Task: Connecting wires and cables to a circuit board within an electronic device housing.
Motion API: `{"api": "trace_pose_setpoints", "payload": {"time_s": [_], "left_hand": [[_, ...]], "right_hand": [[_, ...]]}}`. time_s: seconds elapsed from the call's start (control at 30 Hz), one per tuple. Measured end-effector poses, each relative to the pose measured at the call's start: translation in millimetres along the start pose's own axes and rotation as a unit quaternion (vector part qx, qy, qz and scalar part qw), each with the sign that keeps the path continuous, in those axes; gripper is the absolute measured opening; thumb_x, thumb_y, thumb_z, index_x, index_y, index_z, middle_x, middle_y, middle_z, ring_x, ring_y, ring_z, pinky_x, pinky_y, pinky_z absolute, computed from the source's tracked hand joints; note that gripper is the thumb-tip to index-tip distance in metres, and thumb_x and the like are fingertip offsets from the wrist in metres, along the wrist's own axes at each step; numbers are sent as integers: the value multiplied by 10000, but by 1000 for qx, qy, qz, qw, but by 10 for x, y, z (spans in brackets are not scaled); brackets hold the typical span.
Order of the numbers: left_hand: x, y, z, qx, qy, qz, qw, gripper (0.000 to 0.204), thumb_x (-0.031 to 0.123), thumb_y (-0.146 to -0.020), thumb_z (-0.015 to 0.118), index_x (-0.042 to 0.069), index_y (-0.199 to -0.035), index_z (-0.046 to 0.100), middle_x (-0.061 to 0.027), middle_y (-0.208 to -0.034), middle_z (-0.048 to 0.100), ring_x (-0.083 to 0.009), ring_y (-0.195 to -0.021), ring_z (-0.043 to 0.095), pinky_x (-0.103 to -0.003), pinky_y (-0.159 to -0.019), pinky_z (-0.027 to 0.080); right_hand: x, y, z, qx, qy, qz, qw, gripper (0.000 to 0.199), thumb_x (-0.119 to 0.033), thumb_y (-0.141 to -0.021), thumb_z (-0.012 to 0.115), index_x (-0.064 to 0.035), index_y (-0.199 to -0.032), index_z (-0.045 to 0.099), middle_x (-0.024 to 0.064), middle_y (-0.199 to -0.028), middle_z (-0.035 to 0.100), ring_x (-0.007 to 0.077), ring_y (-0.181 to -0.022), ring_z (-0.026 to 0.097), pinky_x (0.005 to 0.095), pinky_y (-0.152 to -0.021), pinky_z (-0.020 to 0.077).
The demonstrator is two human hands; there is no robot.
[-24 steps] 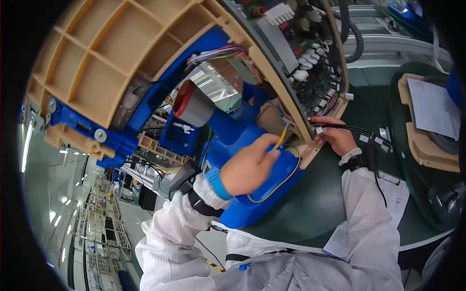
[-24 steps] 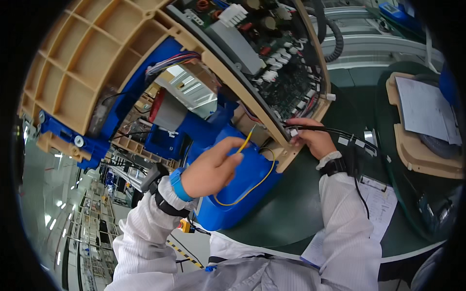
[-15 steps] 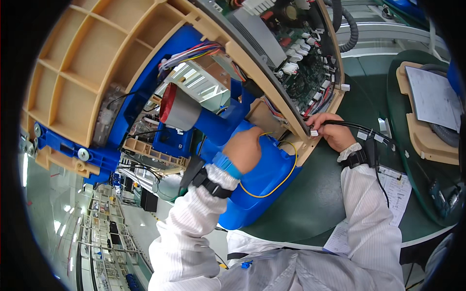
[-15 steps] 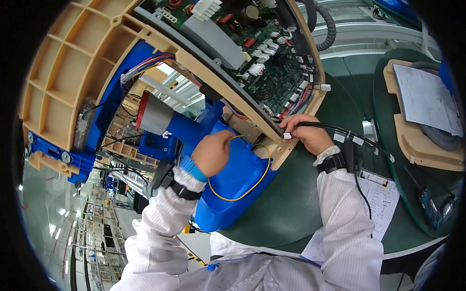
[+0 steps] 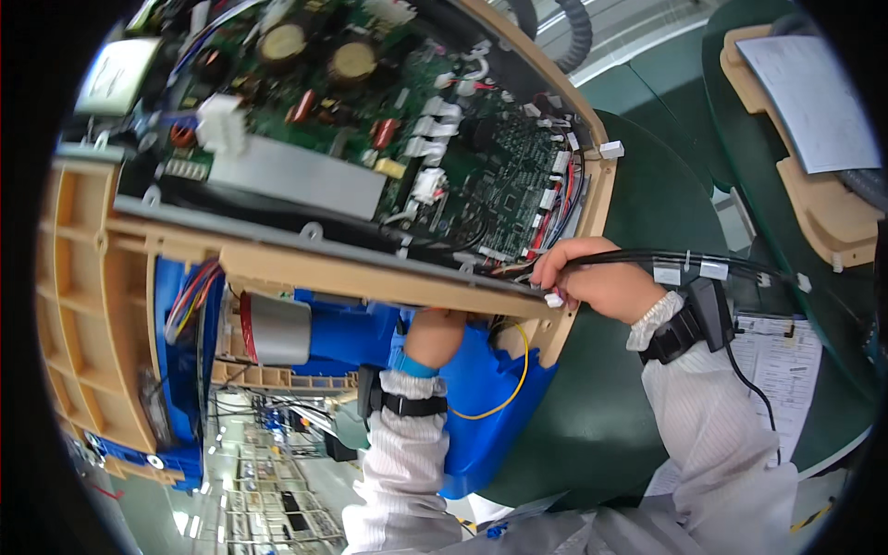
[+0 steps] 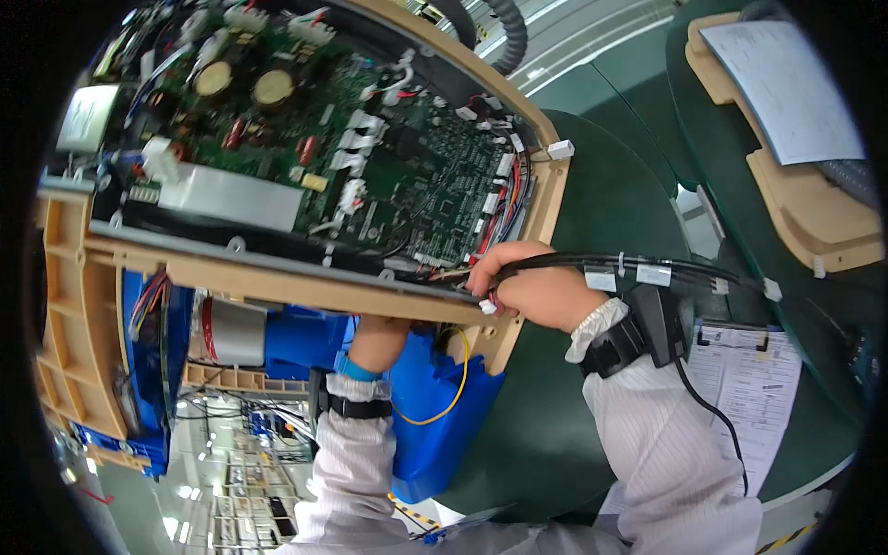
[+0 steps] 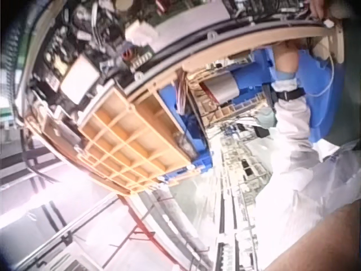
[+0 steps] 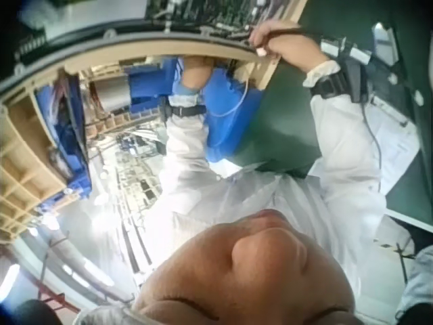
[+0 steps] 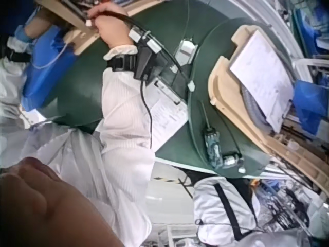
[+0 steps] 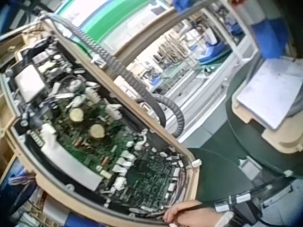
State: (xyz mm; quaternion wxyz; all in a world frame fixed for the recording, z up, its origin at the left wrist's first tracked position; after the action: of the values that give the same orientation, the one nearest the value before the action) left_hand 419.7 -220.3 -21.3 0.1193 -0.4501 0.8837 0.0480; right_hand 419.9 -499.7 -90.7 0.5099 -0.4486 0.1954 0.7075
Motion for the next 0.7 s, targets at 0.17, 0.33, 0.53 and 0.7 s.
{"api": "trace_pose_setpoints", "payload": {"time_s": [0.17, 0.33, 0.53, 0.7], "left_hand": [[32, -10, 91, -4, -103, 99, 990, 318, 105, -858, 516, 11, -1143, 622, -196, -1092, 639, -355, -1004, 622, -450, -889, 492], [161, -66, 119, -19, -96, 78, 992, 323, 95, -857, 528, -2, -1153, 611, -227, -1114, 612, -398, -1040, 585, -476, -933, 457], [21, -21, 335, 37, -58, 47, 997, 348, 135, -905, 520, 5, -1223, 577, -228, -1190, 590, -391, -1095, 572, -471, -970, 449], [-34, -37, 416, 14, -1, 36, 999, 322, 164, -916, 526, 25, -1198, 592, -205, -1165, 607, -370, -1075, 584, -464, -937, 462]], "right_hand": [[91, -16, -21, -7, 29, 12, 999, 241, 111, -732, 492, 14, -894, 641, 88, -1010, 642, 134, -898, 588, 245, -753, 478], [145, -21, 13, 16, 68, -30, 997, 291, 135, -739, 496, 4, -952, 645, 77, -1025, 631, 117, -908, 570, 240, -757, 458], [129, -8, 50, 115, 226, -154, 955, 363, 128, -722, 509, -15, -1015, 667, 80, -971, 597, 121, -797, 536, 255, -678, 435], [107, -18, 81, 131, 268, -158, 941, 354, 96, -732, 541, -16, -1036, 681, 74, -860, 613, 119, -693, 527, 263, -614, 434]]}}
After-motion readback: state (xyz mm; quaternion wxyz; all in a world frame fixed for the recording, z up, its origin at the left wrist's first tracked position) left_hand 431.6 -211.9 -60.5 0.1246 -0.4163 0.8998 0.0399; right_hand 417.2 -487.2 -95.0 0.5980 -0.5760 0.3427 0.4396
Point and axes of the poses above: each hand's wrist, its own y-axis away from the middle knuckle, its own z-axis out of the palm, x = y × z, the point moved 2 cm from there along -y, towards the middle knuckle
